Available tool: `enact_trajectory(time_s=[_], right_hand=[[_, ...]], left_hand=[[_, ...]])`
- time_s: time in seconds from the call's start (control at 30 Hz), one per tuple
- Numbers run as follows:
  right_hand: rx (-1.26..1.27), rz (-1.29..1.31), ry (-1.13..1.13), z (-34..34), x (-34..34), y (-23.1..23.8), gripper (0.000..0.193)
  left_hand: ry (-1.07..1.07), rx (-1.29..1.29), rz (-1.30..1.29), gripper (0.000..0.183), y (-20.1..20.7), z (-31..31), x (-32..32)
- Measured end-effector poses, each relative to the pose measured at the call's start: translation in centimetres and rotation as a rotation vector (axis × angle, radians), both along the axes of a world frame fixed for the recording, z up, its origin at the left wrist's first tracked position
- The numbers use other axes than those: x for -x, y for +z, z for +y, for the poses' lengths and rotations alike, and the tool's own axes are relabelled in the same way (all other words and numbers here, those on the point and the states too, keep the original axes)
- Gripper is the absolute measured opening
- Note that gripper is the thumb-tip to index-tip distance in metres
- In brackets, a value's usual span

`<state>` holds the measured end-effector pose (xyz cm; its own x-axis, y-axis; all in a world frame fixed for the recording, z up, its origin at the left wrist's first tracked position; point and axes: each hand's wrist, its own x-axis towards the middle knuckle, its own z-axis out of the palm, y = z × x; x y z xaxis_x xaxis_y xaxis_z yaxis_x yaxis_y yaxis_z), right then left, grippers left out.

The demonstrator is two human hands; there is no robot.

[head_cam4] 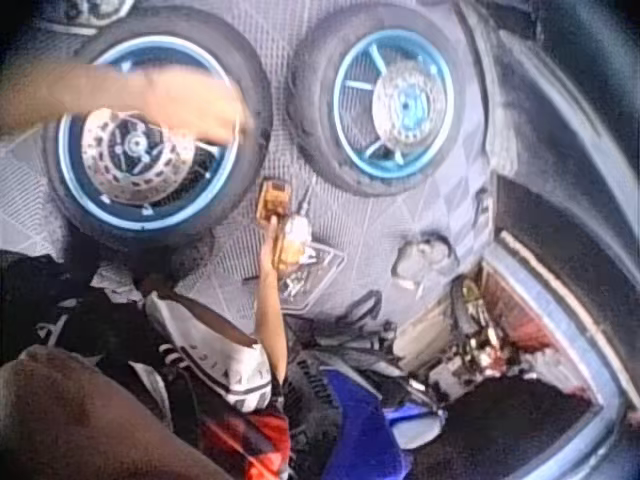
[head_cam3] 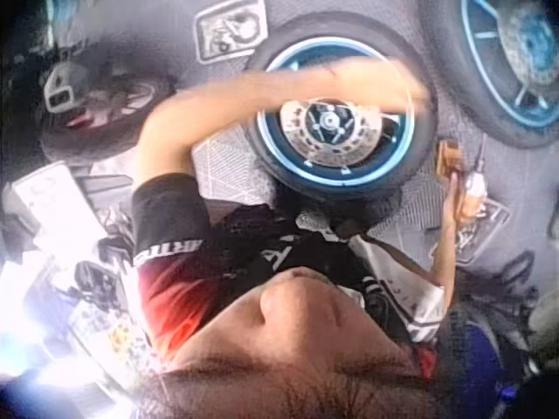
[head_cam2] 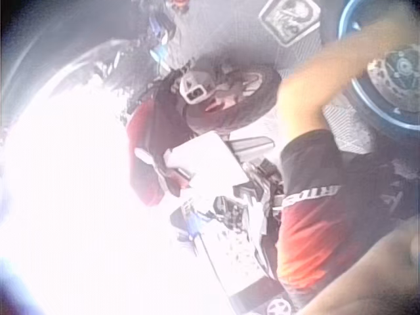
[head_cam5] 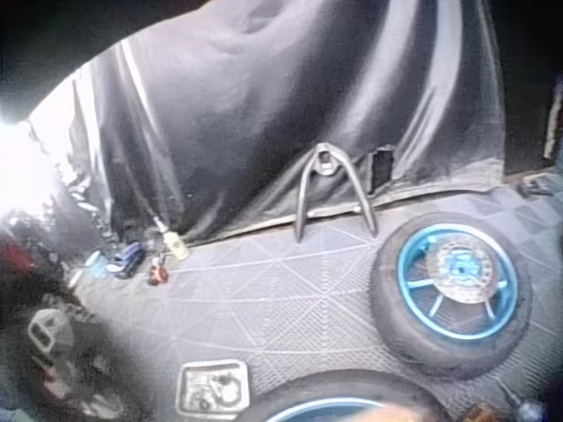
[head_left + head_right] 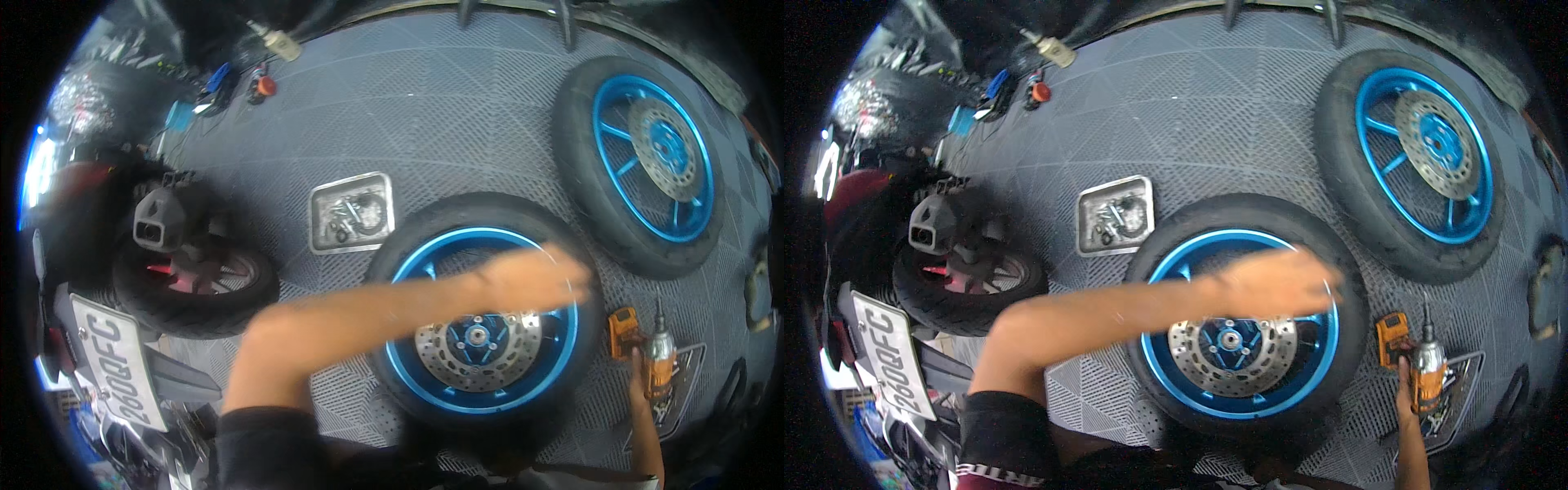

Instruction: The person places brake discs onto motorcycle wheels and secures them using a power tool. The person picks up brake discs from a tray, aligns them on the hub of the blue wheels, and then uses a power driver to tighten the bolts.

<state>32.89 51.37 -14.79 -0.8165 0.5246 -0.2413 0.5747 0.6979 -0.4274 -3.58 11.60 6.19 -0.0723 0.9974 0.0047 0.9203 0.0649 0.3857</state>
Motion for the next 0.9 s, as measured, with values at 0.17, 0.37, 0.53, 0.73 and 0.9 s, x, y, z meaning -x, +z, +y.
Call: enact_trajectory(time_s=[0.17, 0.37, 0.53, 0.73, 0.9], right_hand=[[0.618, 0.477, -0.237, -2.0, 2.9, 3.2, 0.057], [0.041, -0.28, -0.044, -4.0, 0.3, 8.2, 0.044], [0.454, -1.499, 0.657, -14.0, 7.8, 18.1, 0.064], [0.144, -1.207, 1.39, -28.9, 25.0, 28.1, 0.052], [-0.05, -1.125, 1.779, -43.0, 34.7, 27.5, 0.048]], left_hand=[[1.008, 0.104, 0.191, 0.024, -3.5, -20.5, 13.1], [1.874, -0.286, 0.031, 0.027, -7.9, -36.6, 7.8], [1.76, -0.239, -0.04, 0.027, -13.5, -40.6, 0.7], [1.507, -0.09, 0.176, 0.036, -12.5, -40.0, 2.3], [1.578, -0.035, 0.044, 0.033, -14.7, -43.7, 1.2]])
